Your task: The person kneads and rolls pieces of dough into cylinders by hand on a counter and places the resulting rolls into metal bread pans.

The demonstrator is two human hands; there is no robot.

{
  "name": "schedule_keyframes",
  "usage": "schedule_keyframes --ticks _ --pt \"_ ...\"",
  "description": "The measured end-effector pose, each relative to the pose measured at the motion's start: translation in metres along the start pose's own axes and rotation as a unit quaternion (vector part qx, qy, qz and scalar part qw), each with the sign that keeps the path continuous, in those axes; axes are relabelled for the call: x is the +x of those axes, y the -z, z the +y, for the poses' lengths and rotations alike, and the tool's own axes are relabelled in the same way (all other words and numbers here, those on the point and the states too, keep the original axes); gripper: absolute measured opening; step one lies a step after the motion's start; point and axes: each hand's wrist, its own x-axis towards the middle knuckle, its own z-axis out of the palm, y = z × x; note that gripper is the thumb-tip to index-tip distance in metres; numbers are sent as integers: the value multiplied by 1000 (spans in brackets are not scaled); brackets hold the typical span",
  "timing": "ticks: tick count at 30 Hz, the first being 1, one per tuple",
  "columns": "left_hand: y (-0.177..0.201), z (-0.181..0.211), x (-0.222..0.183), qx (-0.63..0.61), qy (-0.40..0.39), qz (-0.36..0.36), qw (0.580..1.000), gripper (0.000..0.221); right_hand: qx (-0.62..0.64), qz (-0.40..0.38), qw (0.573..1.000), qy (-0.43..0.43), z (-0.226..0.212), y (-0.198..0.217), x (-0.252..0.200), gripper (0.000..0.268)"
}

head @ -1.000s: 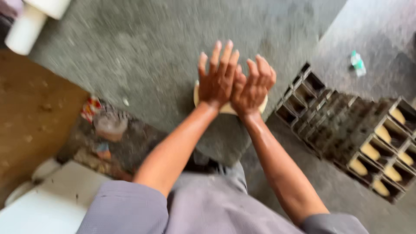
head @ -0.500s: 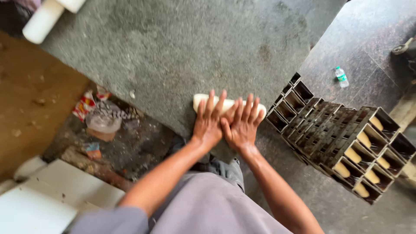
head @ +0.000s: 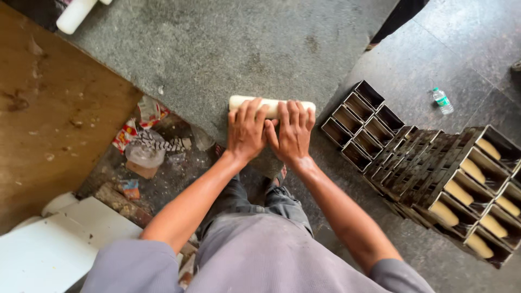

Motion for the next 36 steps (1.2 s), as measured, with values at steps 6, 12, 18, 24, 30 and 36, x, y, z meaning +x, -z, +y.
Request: schedule_keyframes --ticks 6,12,18,24,30,36 --pt "-9 -13 54 -11 -13 -72 997 36 62 -64 996 24 18 8 39 30" --pt "4 16 -15 -9 12 28 1000 33 65 -7 996 57 -9 20 -8 31" --pt "-3 20 -20 60 58 -2 997 39 39 -11 996 76 -11 21 -1 32" --pt "-32 -23 92 124 73 136 980 38 -58 62 991 103 28 -19 99 24" --pt "-39 -40 117 133 100 115 979 28 -80 33 995 42 32 -37 112 20" --pt "-24 3 16 71 131 41 988 46 -28 7 999 29 5 -11 18 36"
